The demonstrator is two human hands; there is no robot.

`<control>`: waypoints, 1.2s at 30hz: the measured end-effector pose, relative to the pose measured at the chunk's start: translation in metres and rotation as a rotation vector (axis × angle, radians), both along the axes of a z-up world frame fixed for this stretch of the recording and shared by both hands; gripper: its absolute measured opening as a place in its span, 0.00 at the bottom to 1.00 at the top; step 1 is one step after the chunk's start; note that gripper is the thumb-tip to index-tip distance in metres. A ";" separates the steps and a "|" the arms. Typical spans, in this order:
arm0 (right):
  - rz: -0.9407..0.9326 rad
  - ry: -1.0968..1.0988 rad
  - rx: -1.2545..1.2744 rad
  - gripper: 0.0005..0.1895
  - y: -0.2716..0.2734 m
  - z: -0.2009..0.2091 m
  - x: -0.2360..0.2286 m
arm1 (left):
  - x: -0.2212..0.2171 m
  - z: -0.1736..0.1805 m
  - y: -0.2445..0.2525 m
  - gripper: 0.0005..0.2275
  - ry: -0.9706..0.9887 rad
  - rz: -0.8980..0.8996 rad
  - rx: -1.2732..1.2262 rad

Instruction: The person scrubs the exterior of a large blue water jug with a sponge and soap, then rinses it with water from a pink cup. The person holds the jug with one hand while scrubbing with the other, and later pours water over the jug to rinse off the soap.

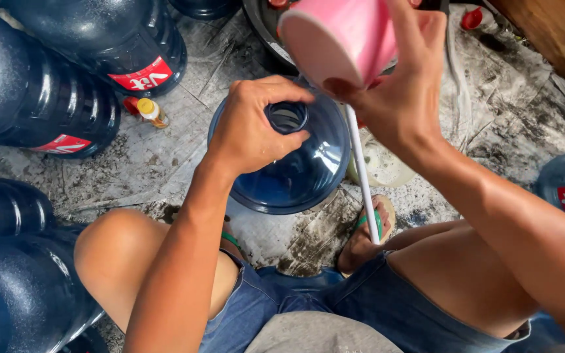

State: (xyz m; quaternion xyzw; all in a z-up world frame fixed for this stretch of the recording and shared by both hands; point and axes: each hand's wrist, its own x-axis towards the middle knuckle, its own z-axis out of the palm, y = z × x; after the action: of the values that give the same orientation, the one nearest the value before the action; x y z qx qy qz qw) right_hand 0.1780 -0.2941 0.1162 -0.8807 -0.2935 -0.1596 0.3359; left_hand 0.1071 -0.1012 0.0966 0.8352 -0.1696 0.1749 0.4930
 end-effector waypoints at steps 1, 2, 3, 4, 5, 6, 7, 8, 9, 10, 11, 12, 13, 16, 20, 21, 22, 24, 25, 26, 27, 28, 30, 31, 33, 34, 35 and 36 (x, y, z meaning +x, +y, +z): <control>0.000 0.004 0.000 0.47 0.000 0.000 0.001 | -0.001 0.001 0.001 0.15 0.004 0.000 0.000; 0.037 -0.075 0.017 0.47 0.001 0.001 0.001 | -0.002 0.003 0.002 0.17 0.053 -0.041 -0.023; 0.077 -0.154 0.033 0.47 0.003 0.002 0.002 | -0.003 0.004 0.003 0.19 0.101 -0.080 -0.045; 0.078 -0.152 0.034 0.47 0.001 0.001 0.006 | -0.005 0.003 0.004 0.19 0.104 -0.079 -0.044; 0.040 -0.144 0.030 0.48 -0.001 0.000 0.011 | -0.007 0.002 0.005 0.25 0.148 -0.077 -0.091; 0.003 -0.136 0.027 0.49 -0.003 0.000 0.016 | -0.008 0.001 0.005 0.31 0.194 -0.075 -0.138; 0.003 -0.138 0.027 0.49 -0.007 -0.002 0.021 | -0.010 -0.007 0.001 0.31 0.192 -0.075 -0.137; -0.024 -0.125 0.019 0.47 -0.012 -0.004 0.026 | -0.012 -0.015 -0.003 0.28 0.162 0.010 -0.170; -0.051 -0.111 0.011 0.45 -0.016 -0.007 0.031 | -0.015 -0.023 -0.008 0.25 0.134 0.095 -0.203; -0.051 -0.109 0.011 0.45 -0.019 -0.006 0.032 | -0.018 -0.030 -0.014 0.25 0.135 0.095 -0.203; -0.067 -0.106 0.000 0.45 -0.022 -0.005 0.033 | -0.020 -0.036 -0.019 0.20 0.077 0.188 -0.245; -0.083 -0.103 -0.010 0.44 -0.024 -0.004 0.034 | -0.022 -0.043 -0.025 0.15 0.019 0.281 -0.287; -0.084 -0.104 -0.013 0.44 -0.028 -0.006 0.036 | -0.020 -0.042 -0.024 0.15 0.018 0.279 -0.290; -0.135 -0.070 -0.019 0.43 -0.035 -0.007 0.042 | -0.023 -0.021 -0.015 0.09 -0.050 0.236 -0.299; -0.248 -0.115 -0.016 0.42 -0.055 -0.008 0.050 | -0.047 0.051 0.000 0.09 -0.195 0.248 -0.286; -0.291 -0.151 -0.014 0.44 -0.060 -0.007 0.054 | -0.052 0.070 0.002 0.10 -0.331 0.271 -0.334; -0.298 -0.152 -0.013 0.44 -0.065 -0.004 0.052 | -0.058 0.075 -0.003 0.10 -0.331 0.264 -0.335; -0.173 -0.263 0.066 0.38 -0.067 0.006 0.048 | -0.073 0.088 -0.011 0.08 -0.348 0.485 -0.275; -0.176 -0.270 0.067 0.38 -0.069 0.003 0.047 | -0.066 0.077 -0.012 0.08 -0.354 0.481 -0.276; -0.249 -0.178 0.046 0.40 -0.071 0.001 0.046 | -0.059 0.065 -0.013 0.07 -0.309 0.406 -0.181; -0.317 -0.082 0.021 0.42 -0.073 -0.003 0.045 | -0.054 0.053 -0.013 0.07 -0.257 0.334 -0.091; -0.317 -0.087 0.021 0.42 -0.074 0.000 0.040 | -0.055 0.049 -0.010 0.07 -0.261 0.334 -0.092; -0.339 -0.006 -0.009 0.42 -0.071 0.004 0.037 | -0.056 0.042 -0.002 0.07 -0.205 0.451 -0.112; -0.347 -0.001 -0.005 0.42 -0.073 0.002 0.041 | -0.058 0.046 0.001 0.07 -0.201 0.442 -0.107; -0.221 -0.177 0.033 0.44 -0.080 -0.003 0.047 | -0.064 0.053 0.004 0.10 -0.258 0.428 -0.366; -0.227 -0.168 0.025 0.44 -0.077 -0.006 0.044 | -0.066 0.055 -0.003 0.10 -0.246 0.425 -0.371; -0.315 -0.028 0.039 0.43 -0.070 -0.006 0.047 | -0.065 0.058 -0.008 0.09 -0.227 0.400 -0.338; -0.399 0.116 0.052 0.43 -0.063 -0.005 0.049 | -0.064 0.061 -0.012 0.08 -0.207 0.376 -0.305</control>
State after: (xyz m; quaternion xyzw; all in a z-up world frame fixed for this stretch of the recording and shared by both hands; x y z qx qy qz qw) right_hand 0.2275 -0.3575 0.1108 -0.9200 -0.0893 -0.1795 0.3367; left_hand 0.0427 -0.1135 0.1574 0.7458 -0.0326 0.3714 0.5520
